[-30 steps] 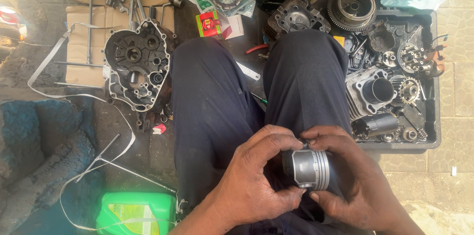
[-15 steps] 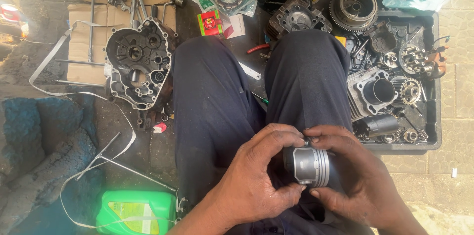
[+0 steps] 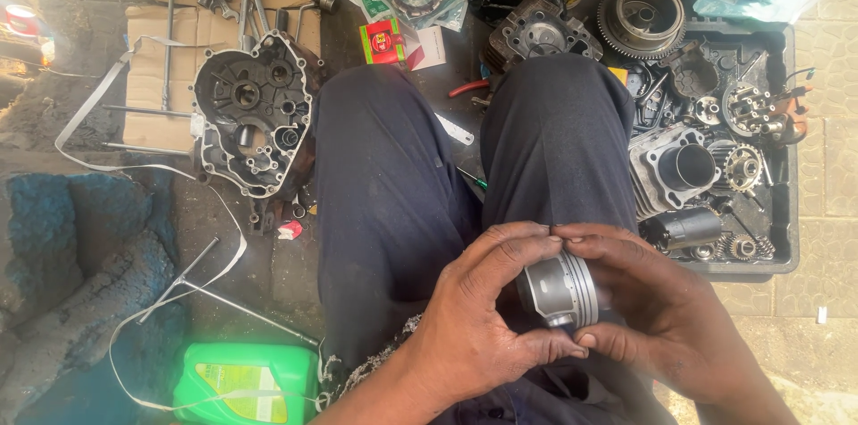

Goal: Inspecting and assembling engine piston components, including piston rings.

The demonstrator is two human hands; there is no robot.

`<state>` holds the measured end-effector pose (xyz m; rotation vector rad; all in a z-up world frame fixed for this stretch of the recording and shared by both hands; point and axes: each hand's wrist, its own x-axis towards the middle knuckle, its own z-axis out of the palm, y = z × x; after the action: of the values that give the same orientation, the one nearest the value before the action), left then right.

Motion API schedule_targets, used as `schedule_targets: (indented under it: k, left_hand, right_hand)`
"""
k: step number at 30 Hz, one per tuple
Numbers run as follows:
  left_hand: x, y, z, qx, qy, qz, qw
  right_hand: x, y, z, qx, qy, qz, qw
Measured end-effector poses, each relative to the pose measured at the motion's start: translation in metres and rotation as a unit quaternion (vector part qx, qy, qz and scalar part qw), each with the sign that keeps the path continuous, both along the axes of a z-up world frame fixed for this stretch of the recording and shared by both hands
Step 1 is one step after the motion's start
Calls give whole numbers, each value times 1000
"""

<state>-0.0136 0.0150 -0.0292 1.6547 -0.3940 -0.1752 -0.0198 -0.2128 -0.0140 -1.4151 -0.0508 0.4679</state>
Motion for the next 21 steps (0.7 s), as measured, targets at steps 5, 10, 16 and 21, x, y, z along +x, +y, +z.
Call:
schedule_targets:
  k: [5, 10, 16, 21]
  left_hand:
    - [0, -4, 0, 34, -39, 28, 998]
    - [7, -7, 1, 72, -96, 32, 992]
    - [11, -14, -5, 121, -142, 34, 982]
    - [14, -11, -6, 147, -157, 25, 976]
  right_hand:
    - [3, -3, 14, -21, -13, 41, 999]
    - [-4, -4, 20, -131, 11, -12, 991]
    - [0, 5, 20, -227, 56, -81, 969]
    - [2, 7, 13, -255, 73, -85, 960]
